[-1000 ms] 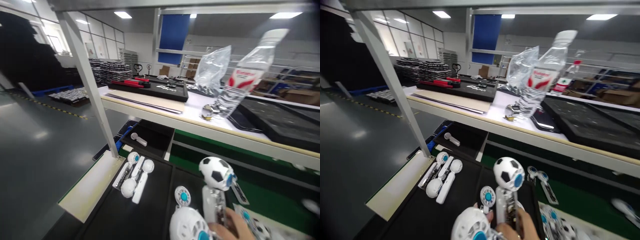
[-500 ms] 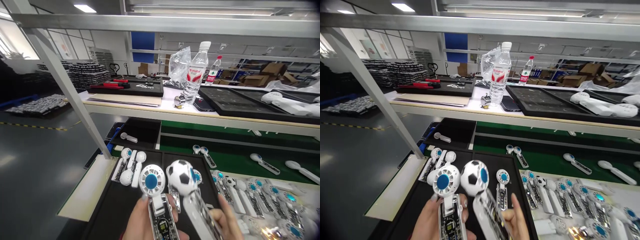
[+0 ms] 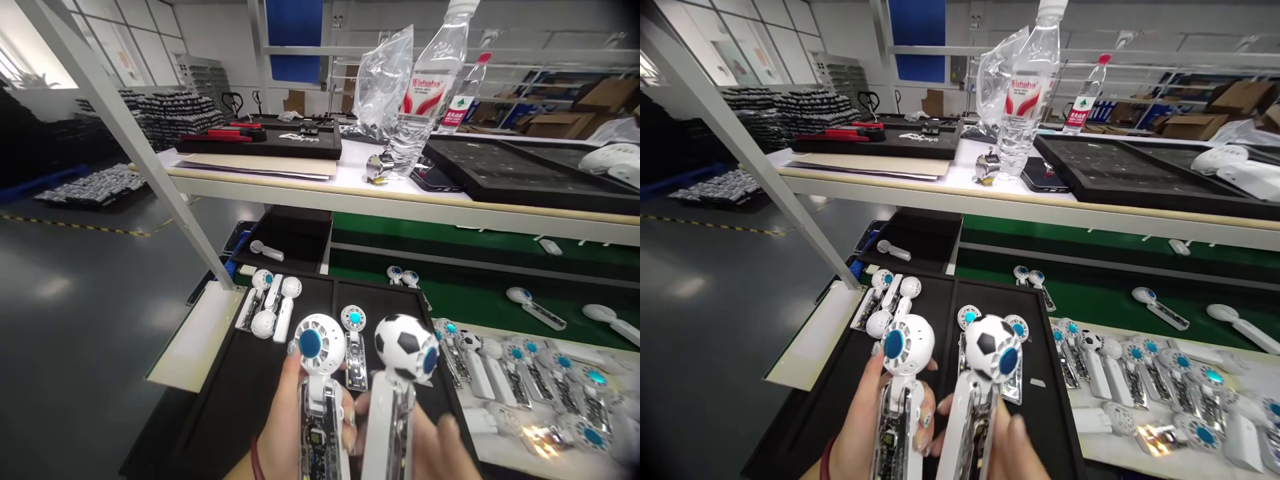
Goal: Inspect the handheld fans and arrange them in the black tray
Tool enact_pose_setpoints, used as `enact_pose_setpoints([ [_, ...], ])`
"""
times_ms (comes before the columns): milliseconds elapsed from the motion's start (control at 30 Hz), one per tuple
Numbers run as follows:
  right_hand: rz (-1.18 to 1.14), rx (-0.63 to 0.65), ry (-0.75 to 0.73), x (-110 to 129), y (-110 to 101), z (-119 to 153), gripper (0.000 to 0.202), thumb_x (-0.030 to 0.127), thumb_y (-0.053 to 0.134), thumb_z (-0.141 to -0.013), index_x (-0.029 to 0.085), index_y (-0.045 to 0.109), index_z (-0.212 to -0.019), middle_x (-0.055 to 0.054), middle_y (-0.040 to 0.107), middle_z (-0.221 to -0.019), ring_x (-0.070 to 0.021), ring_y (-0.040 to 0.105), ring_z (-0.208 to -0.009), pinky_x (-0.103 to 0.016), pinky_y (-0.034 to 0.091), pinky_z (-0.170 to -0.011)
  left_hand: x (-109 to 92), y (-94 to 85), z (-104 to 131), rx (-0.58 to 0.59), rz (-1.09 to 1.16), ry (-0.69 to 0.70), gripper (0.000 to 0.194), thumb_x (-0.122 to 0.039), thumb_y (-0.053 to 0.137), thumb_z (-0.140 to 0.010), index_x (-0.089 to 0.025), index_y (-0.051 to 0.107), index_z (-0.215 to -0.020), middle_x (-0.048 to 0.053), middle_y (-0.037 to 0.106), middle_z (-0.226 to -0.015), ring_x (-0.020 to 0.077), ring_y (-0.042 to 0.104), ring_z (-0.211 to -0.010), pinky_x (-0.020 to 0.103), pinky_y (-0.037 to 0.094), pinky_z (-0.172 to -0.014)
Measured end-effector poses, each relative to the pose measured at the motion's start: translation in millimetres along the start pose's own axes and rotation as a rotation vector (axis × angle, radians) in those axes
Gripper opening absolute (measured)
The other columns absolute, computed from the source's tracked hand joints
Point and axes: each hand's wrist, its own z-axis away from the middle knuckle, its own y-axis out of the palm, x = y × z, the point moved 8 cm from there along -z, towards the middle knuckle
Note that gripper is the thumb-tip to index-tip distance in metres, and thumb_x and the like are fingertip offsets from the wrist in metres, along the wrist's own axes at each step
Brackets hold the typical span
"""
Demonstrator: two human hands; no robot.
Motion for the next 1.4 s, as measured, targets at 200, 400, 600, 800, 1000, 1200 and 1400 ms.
enact_pose_setpoints([
  [200,-0.021,-0.35,-0.273,55.4,-28.2,9.1,0.065,0.076,0.033,-0.068,0.022,0.063,-0.091,-0.008,0.063,-0.099,-0.0271,0.059,-0.086,-0.043,0.045,-0.08,-2.5,-2.7,3.8,0.02,-0.107,0.031,0.055,-0.058,0.044,-0.075,-0.007,0.059,-0.07,0.007,0.057,-0.056,0.0134,0.054,-0.05,0.024,0.042,-0.054],
  [400,0.068,-0.359,-0.292,58.1,-27.4,4.8,0.059,0.071,0.03,-0.072,0.021,0.061,-0.069,-0.006,0.058,-0.06,-0.0179,0.049,-0.047,-0.029,0.036,-0.041,-7.9,-2.1,7.7,-0.025,-0.109,0.075,0.025,-0.034,0.049,-0.08,-0.02,0.044,-0.1,0.003,0.058,-0.08,0.0163,0.056,-0.064,0.032,0.043,-0.062],
  [600,0.188,-0.404,-0.044,19.5,-16.9,2.6,0.065,0.073,0.031,-0.073,0.015,0.06,-0.069,-0.005,0.059,-0.056,-0.0135,0.049,-0.048,-0.024,0.035,-0.045,-3.6,-3.6,5.6,-0.018,-0.129,0.006,0.028,-0.039,0.043,-0.082,-0.014,0.05,-0.09,0.006,0.059,-0.069,0.0151,0.055,-0.061,0.029,0.043,-0.063],
  [800,0.111,-0.294,0.041,10.6,21.3,2.4,0.054,0.06,0.039,-0.08,0.025,0.04,-0.122,-0.001,0.063,-0.077,-0.0155,0.056,-0.063,-0.028,0.043,-0.062,-2.6,-13.4,5.7,0.174,-0.043,-0.024,0.059,-0.06,0.026,-0.081,-0.01,0.058,-0.074,0.004,0.053,-0.053,0.0099,0.05,-0.046,0.019,0.035,-0.044],
  [1000,-0.007,-0.117,0.167,6.0,50.0,-5.7,0.05,0.06,0.032,-0.082,0.019,0.056,-0.099,-0.003,0.061,-0.076,-0.0139,0.055,-0.065,-0.026,0.043,-0.061,-16.2,-19.1,16.0,0.038,0.006,-0.048,0.042,-0.048,0.039,-0.08,-0.012,0.059,-0.086,0.004,0.056,-0.067,0.0163,0.056,-0.062,0.03,0.045,-0.064],
  [1200,-0.041,-0.005,0.077,19.0,63.8,-18.4,0.057,0.063,0.028,-0.081,0.015,0.06,-0.081,-0.004,0.059,-0.066,-0.0151,0.057,-0.064,-0.029,0.045,-0.065,-42.7,7.2,30.3,0.075,-0.158,0.025,0.036,-0.038,0.038,-0.081,-0.01,0.059,-0.09,0.008,0.056,-0.074,0.0197,0.055,-0.071,0.036,0.046,-0.07],
  [1400,0.028,-0.046,0.02,18.7,68.6,-22.2,0.047,0.059,0.035,-0.082,0.018,0.055,-0.096,-0.004,0.06,-0.074,-0.0177,0.058,-0.071,-0.034,0.047,-0.07,-59.1,-10.9,39.3,-0.056,-0.308,0.158,0.036,-0.04,0.043,-0.082,-0.013,0.058,-0.1,0.009,0.063,-0.081,0.0204,0.059,-0.075,0.035,0.049,-0.072],
])
